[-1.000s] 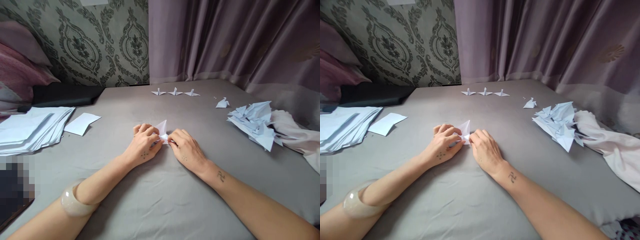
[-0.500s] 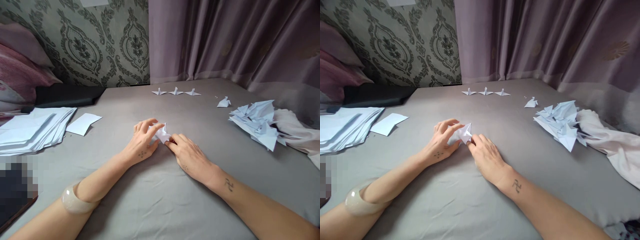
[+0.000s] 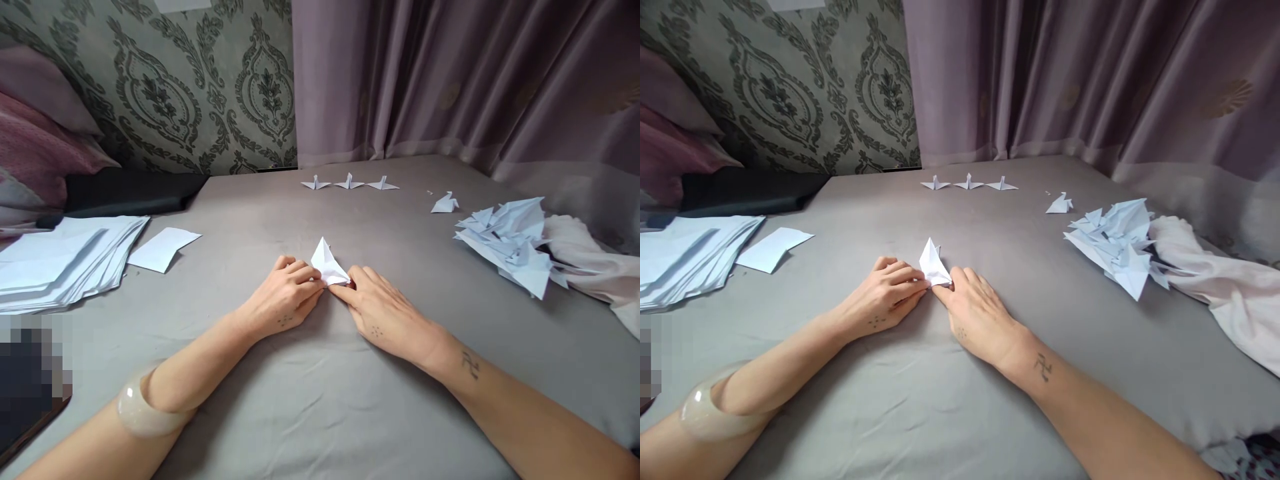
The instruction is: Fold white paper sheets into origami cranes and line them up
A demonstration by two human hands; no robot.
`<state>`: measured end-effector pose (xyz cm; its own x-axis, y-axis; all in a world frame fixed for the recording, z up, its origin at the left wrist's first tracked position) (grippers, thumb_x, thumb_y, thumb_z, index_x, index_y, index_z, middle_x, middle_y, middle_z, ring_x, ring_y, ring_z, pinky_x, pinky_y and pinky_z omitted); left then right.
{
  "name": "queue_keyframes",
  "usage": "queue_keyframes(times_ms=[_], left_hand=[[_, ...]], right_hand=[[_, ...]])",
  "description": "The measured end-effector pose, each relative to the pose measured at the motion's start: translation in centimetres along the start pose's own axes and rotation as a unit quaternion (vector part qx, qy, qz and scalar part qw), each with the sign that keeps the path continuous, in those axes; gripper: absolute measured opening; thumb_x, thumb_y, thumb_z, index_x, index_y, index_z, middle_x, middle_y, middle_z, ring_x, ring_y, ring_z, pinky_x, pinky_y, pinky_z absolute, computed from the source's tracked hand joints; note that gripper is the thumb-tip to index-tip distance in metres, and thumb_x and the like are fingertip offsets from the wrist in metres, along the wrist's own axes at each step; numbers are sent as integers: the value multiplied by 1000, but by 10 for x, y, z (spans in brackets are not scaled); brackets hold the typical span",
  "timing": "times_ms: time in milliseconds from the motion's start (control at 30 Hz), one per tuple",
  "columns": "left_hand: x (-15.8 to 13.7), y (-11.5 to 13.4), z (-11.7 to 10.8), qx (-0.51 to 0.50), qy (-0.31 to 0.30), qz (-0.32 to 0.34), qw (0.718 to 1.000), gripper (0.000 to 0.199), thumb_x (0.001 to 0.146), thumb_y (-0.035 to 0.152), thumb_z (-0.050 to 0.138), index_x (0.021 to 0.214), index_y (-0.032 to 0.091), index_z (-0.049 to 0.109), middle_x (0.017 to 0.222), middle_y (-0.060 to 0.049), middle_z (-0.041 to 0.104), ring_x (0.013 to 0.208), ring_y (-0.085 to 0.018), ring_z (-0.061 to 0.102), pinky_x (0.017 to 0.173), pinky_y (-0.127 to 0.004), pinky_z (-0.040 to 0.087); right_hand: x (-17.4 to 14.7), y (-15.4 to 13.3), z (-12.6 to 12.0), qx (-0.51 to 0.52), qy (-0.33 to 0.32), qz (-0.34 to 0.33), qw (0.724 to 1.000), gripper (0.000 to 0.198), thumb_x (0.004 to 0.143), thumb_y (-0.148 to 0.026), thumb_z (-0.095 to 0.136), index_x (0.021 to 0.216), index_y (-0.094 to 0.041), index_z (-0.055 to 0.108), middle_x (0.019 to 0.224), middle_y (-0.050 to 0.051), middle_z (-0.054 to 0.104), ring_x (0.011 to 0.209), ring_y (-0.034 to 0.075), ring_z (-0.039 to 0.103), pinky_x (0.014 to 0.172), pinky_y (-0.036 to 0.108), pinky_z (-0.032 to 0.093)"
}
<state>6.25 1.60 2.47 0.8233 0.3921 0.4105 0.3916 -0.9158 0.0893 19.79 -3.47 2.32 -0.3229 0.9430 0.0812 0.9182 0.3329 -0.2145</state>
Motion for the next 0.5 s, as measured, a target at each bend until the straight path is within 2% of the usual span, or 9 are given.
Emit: queue_keyframes(times_ms=[200, 267, 367, 433, 500], left_hand=[[-1, 0, 1, -18, -30, -9, 999, 26, 92, 19, 42, 99, 20, 67, 97, -6, 68, 84, -16, 58, 85, -38, 34], [-1, 1, 1, -19, -35, -6, 999, 27, 93, 19, 42, 99, 20, 68, 97, -6, 68, 85, -16, 58, 86, -38, 34], [-1, 0, 1, -21, -38, 4, 999, 27, 92, 19, 41, 97, 20, 68, 98, -6, 67, 85, -16, 58, 86, -37, 34], [-1, 0, 1, -24, -39, 9, 999, 27, 92, 18, 41, 95, 20, 68, 98, -6, 67, 85, -16, 58, 86, -37, 34], [-1, 0, 1, -25, -43, 15, 999, 28, 92, 18, 40, 92, 20, 68, 99, -6, 67, 86, -17, 58, 87, -37, 33]], right_hand=[[1, 6, -11, 74, -8, 6, 997, 27, 86, -9, 44, 86, -24, 67, 84, 4, 56, 80, 16, 52, 66, 26, 39], [4, 13, -14, 123, 10, 37, 992, 24, 84, -10, 45, 85, -23, 66, 81, 3, 61, 75, 15, 55, 63, 26, 39], [9, 27, -12, 206, 49, 113, 971, 15, 82, -18, 49, 86, -23, 62, 76, 0, 65, 65, 13, 57, 59, 25, 39], [12, 33, -7, 260, 72, 147, 952, 9, 82, -26, 53, 86, -23, 60, 76, -1, 66, 66, 13, 59, 60, 25, 42], [14, 38, -3, 302, 94, 172, 933, 12, 80, -33, 56, 85, -23, 59, 79, -1, 68, 68, 13, 61, 63, 25, 44]])
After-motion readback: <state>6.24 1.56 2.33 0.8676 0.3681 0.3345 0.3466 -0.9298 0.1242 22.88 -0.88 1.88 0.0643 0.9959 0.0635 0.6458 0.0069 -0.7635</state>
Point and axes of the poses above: each hand's wrist, its own x-axis towards the middle knuckle, its own z-axis out of the palm, y = z × x, the point moved 5 cm from there along x, towards the middle knuckle
